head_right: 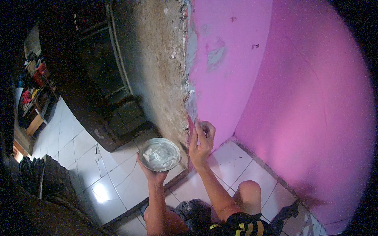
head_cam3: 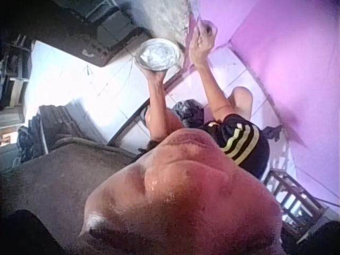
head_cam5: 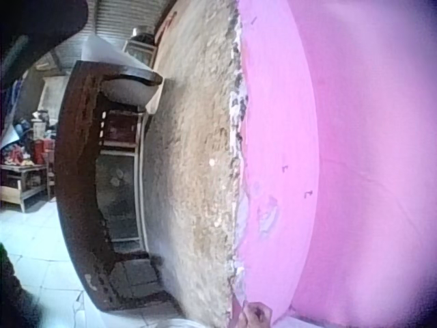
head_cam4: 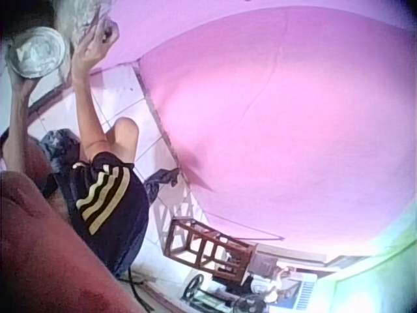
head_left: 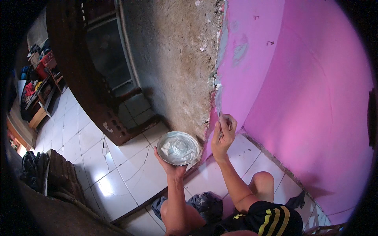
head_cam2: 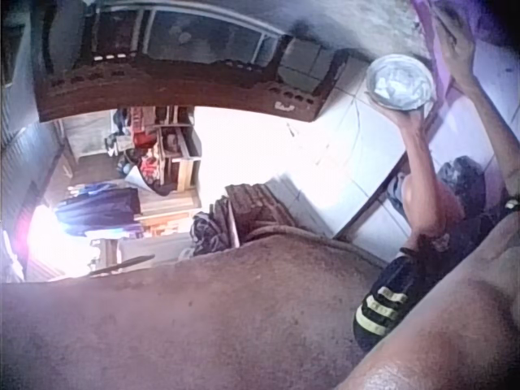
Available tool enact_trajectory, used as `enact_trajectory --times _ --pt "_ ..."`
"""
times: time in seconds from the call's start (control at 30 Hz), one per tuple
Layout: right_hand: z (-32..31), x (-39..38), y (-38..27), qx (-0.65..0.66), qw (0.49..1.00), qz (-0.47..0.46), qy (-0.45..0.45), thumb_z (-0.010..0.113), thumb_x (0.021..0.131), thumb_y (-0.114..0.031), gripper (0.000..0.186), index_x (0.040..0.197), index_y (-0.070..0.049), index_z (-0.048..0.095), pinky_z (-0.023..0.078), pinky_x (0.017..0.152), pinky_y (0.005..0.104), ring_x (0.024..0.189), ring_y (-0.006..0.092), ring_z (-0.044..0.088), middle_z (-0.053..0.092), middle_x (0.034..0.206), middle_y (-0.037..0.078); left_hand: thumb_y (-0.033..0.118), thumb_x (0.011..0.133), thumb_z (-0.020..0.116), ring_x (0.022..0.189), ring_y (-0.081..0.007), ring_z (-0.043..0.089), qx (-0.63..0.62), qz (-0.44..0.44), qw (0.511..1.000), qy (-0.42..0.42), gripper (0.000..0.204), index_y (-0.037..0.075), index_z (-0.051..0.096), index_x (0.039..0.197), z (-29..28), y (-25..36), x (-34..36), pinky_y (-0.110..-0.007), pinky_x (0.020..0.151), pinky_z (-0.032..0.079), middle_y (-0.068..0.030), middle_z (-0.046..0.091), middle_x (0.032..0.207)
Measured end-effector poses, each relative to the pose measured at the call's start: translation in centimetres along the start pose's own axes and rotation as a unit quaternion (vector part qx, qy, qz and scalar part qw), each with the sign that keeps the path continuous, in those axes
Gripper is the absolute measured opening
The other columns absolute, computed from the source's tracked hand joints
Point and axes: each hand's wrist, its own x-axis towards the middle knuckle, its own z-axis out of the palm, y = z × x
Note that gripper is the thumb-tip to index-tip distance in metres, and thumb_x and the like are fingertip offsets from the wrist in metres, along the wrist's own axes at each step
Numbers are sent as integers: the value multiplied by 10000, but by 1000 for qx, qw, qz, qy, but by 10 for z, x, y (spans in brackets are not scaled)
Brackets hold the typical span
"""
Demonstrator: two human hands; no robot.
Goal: The person applies putty to a damaged section of a pink wall using a putty knife, scooping the material from a small metal bowl.
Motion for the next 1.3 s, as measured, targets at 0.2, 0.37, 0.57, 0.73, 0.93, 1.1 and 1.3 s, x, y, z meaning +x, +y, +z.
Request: enact_trajectory --times 0.2,0.37,0.57,0.73,0.93,1.1,1.3 --pt "5 1 3 -24 1000 -3 2 580 886 59 303 1174 -1 649 457 776 304 894 203 541 537 1098 124 738 818 436 1184 -320 508 -1 -8 1000 8 781 128 517 1298 3 2 -3 -534 1022 387 -104 538 1294" --pt "8 0 5 -23 1000 -6 5 591 867 74 333 1183 -12 649 461 790 301 919 213 551 533 1102 131 738 814 444 1182 -316 509 -2 -13 1000 -1 779 127 524 1291 1 3 -2 -531 1023 384 -103 543 1286" --pt "10 -4 4 -42 999 7 -14 634 810 71 411 1192 -79 661 463 728 323 904 252 543 508 1093 147 727 828 436 1178 -319 513 -7 -16 1000 2 764 128 519 1295 0 1 0 -540 1023 385 -102 544 1290" --pt "0 -16 -1 -60 998 -5 -21 619 809 84 415 1195 -65 661 448 707 312 865 234 519 499 1059 131 708 857 410 1182 -325 518 -10 -16 1000 -14 737 134 507 1310 -2 3 -2 -548 1021 392 -95 541 1305" --pt "-25 -6 -15 -69 997 -2 -29 602 820 86 412 1196 -70 665 431 685 287 860 210 496 492 1028 114 710 857 405 1183 -324 517 13 -1 1000 -17 737 140 506 1312 -6 3 -2 -544 1019 395 -92 542 1302" --pt "-30 34 -27 -83 996 -3 -45 615 781 96 462 1184 -120 685 436 711 301 871 222 507 485 996 108 710 858 400 1187 -338 510 -3 -15 1000 -12 735 141 506 1310 -4 3 -2 -560 1019 387 -99 535 1307" --pt "-19 29 -18 -68 996 -18 -46 603 818 81 423 1201 -86 668 422 679 272 855 181 483 481 1001 92 705 860 400 1185 -338 510 -10 -14 999 -29 726 142 511 1305 -1 0 -2 -560 1020 387 -99 539 1300"
